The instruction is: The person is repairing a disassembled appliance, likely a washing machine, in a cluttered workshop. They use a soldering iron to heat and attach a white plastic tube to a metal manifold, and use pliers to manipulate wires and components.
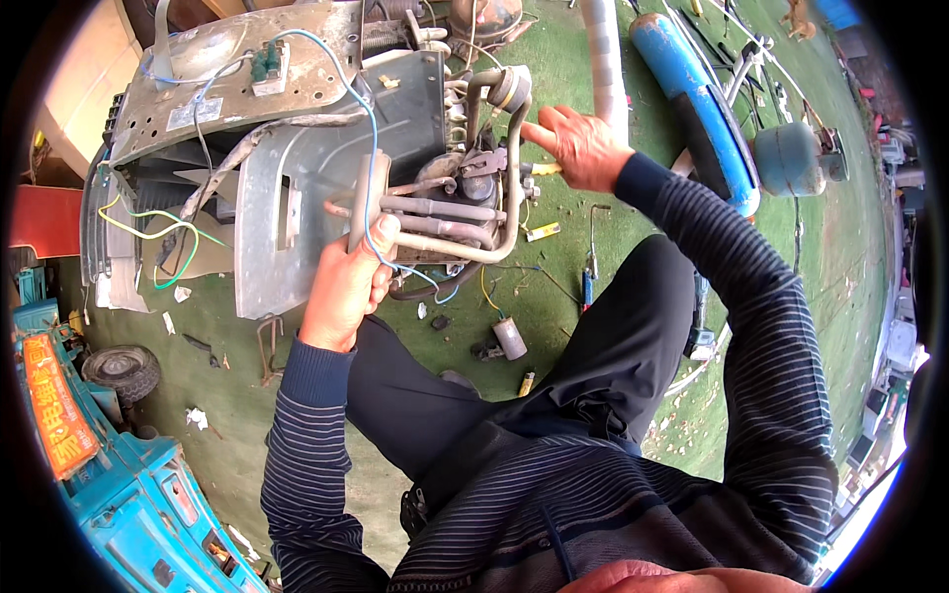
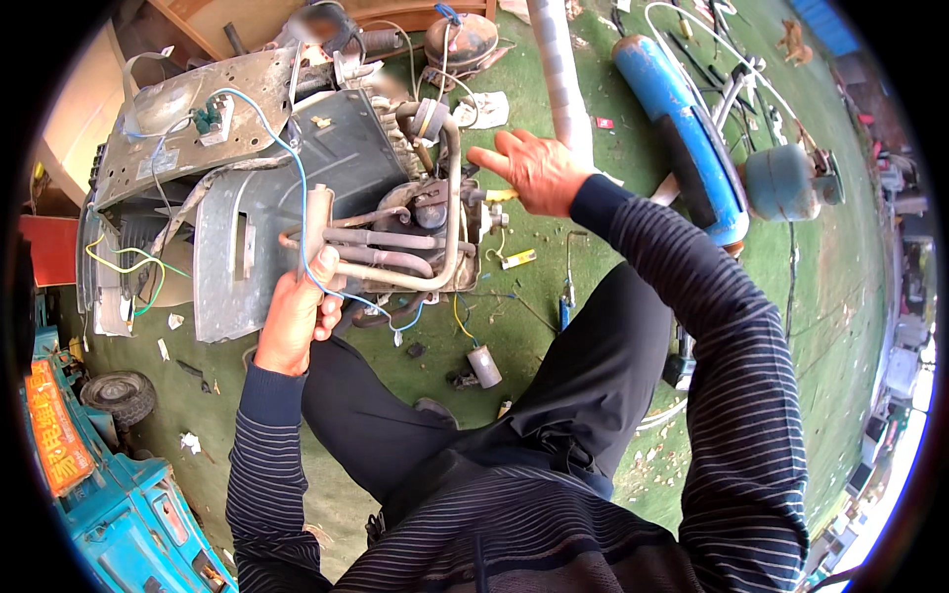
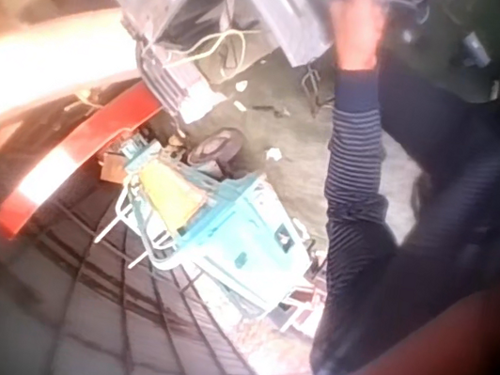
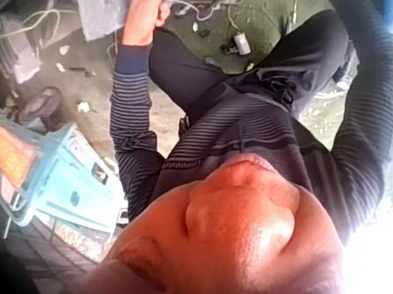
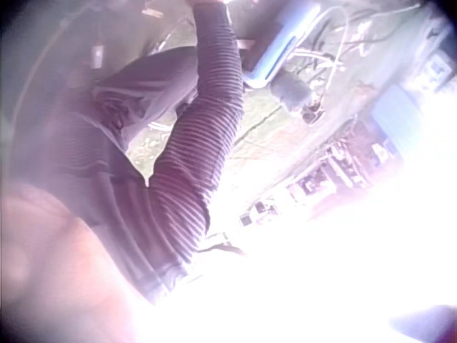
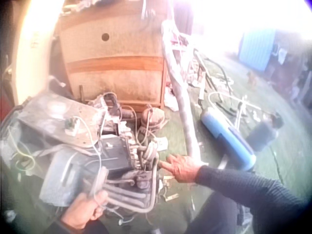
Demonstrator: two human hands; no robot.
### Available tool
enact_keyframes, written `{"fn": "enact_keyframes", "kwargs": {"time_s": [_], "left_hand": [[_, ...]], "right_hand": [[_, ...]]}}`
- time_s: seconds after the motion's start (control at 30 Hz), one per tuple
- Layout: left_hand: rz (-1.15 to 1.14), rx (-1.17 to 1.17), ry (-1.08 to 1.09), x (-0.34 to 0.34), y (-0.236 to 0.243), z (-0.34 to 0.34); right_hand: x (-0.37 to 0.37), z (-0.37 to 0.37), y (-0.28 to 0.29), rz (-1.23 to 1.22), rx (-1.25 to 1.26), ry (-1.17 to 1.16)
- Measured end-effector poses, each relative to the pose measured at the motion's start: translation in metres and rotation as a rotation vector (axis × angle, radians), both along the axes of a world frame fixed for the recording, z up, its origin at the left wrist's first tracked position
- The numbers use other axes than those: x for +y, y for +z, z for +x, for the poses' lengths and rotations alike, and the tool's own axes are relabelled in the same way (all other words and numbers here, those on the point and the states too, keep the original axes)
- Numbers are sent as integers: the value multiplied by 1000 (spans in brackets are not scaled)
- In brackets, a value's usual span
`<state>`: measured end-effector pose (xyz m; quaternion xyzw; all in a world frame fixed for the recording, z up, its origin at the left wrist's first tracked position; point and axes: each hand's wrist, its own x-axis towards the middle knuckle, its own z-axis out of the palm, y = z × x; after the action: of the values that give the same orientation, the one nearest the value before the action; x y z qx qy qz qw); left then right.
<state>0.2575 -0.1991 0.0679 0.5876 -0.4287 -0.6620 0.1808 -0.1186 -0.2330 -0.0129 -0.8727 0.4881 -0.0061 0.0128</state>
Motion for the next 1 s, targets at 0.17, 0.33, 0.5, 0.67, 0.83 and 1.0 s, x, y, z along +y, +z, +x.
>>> {"fn": "enact_keyframes", "kwargs": {"time_s": [0.17,0.33,0.5,0.67,0.83,1.0], "left_hand": [[-4,19,14,2,-5,3],[-28,26,28,6,-5,5],[-26,40,23,4,-2,4],[-25,45,41,1,-5,-1],[-46,37,78,6,-10,7],[-53,54,47,1,-12,3]], "right_hand": [[18,11,-1,5,-10,-75],[79,71,23,207,-7,-439],[10,16,2,-25,44,-59],[-9,4,-9,25,-14,16],[66,56,-4,154,-56,-351],[15,9,-9,-42,27,-69]]}}
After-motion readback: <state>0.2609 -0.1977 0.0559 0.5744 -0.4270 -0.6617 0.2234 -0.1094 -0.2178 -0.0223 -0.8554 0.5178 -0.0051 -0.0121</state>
